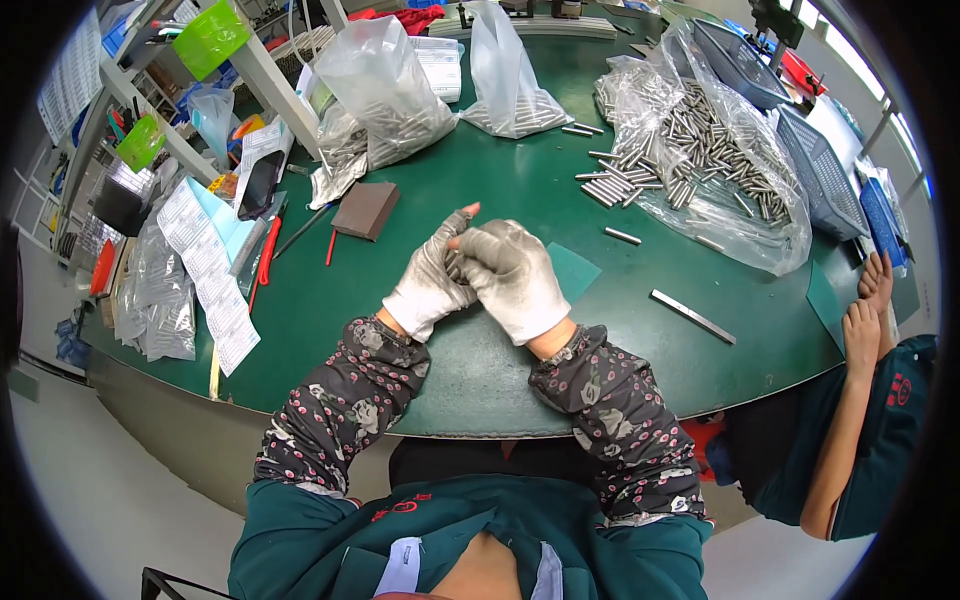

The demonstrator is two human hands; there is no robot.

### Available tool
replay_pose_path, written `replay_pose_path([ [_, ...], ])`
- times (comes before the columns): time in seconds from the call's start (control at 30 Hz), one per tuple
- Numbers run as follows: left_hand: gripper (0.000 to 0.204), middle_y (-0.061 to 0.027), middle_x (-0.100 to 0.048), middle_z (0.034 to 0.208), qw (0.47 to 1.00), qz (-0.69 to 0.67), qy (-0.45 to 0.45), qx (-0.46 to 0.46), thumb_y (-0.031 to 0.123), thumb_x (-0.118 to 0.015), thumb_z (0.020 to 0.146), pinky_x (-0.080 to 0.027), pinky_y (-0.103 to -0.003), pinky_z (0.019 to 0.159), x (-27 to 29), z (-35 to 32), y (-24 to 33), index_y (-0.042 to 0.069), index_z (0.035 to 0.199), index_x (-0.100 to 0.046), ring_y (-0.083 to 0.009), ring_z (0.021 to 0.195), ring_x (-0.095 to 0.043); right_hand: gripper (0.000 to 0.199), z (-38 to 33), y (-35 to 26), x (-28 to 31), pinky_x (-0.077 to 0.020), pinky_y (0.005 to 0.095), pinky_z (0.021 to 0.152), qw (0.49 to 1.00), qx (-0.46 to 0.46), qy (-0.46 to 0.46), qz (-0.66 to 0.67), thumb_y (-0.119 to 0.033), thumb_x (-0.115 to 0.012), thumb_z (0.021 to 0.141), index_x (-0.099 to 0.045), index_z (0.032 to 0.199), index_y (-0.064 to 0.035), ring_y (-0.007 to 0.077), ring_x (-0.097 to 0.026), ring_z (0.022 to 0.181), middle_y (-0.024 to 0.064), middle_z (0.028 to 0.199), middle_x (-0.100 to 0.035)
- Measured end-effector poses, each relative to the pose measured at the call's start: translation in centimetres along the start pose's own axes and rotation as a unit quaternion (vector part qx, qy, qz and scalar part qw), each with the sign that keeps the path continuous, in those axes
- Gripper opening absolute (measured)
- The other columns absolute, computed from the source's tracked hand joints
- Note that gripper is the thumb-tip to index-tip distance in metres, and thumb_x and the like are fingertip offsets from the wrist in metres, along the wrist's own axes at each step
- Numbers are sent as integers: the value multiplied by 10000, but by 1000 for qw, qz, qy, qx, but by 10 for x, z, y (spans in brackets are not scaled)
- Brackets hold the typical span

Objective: Polishing and inspecting small metal pins using a sanding block at an industrial workbench.

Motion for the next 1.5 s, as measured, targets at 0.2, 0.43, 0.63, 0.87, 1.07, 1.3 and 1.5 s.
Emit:
replay_pose_path([
  [0.2, 514, -26, -539, 1002, 995, 45, -26, -80, -66, -636, 645, -456, -238, 767, 4, 6, 7, 69, 1104, -447, -108, 935, -530, 110, 5, -13, -4, -447, 328, 719, 999, 47, 10, 2, -40, -617, 713, -618, 823, -29, 240, -561, 739, 80, 754, -585],
  [0.43, 636, -13, -528, 1088, 1000, -27, -10, 2, -94, -613, 625, -445, -229, 812, 5, 3, -7, 75, 1202, -405, -115, 974, -529, 129, 2, 23, -1, -442, 290, 752, 991, -103, 0, 79, -24, -607, 725, -623, 853, -30, 210, -570, 808, 75, 766, -585],
  [0.63, 748, -58, -494, 1158, 992, 128, 14, 1, -40, -688, 613, -427, -256, 881, 19, 3, -10, 44, 1266, -334, -142, 1049, -497, 114, -2, 37, 7, -454, 292, 728, 977, -165, 82, 106, -42, -576, 737, -622, 840, -29, 208, -590, 757, 104, 824, -619],
  [0.87, 642, -17, -559, 928, 994, 107, 13, 25, -56, -644, 588, -448, -200, 693, 14, 2, -2, 39, 1182, -421, -80, 744, -514, 95, -3, 50, 9, -449, 311, 710, 985, -167, -31, -23, -41, -534, 749, -594, 820, -21, 225, -572, 753, 110, 765, -599],
  [1.07, 492, -18, -569, 877, 989, 120, 59, -68, 5, -670, 628, -465, -227, 716, 22, 4, 5, 45, 1084, -488, -112, 793, -552, 155, -11, 53, -18, -467, 367, 703, 972, -202, -95, 67, -33, -485, 757, -545, 899, -35, 333, -584, 811, 171, 812, -598],
  [1.3, 418, -44, -585, 919, 965, 253, 48, -53, 28, -658, 643, -473, -247, 738, 23, 4, 3, 52, 1034, -514, -140, 825, -570, 160, -15, 62, -28, -426, 224, 693, 957, -231, -104, 141, 3, -496, 748, -508, 904, -28, 94, -489, 717, 42, 767, -514],
  [1.5, 455, -6, -553, 924, 974, 211, 58, -49, -31, -659, 616, -460, -205, 729, 21, 3, 4, 68, 1029, -499, -73, 817, -531, 157, -15, 66, 16, -472, 293, 648, 964, -257, 62, 29, -63, -527, 739, -519, 892, -30, 207, -598, 687, 115, 729, -581],
])
Point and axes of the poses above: each hand's wrist, its own z-axis towards the middle knuckle, its own x-axis out of the back of the hand, y = z × x, the point moved 10 cm from there along z, towards the middle knuckle
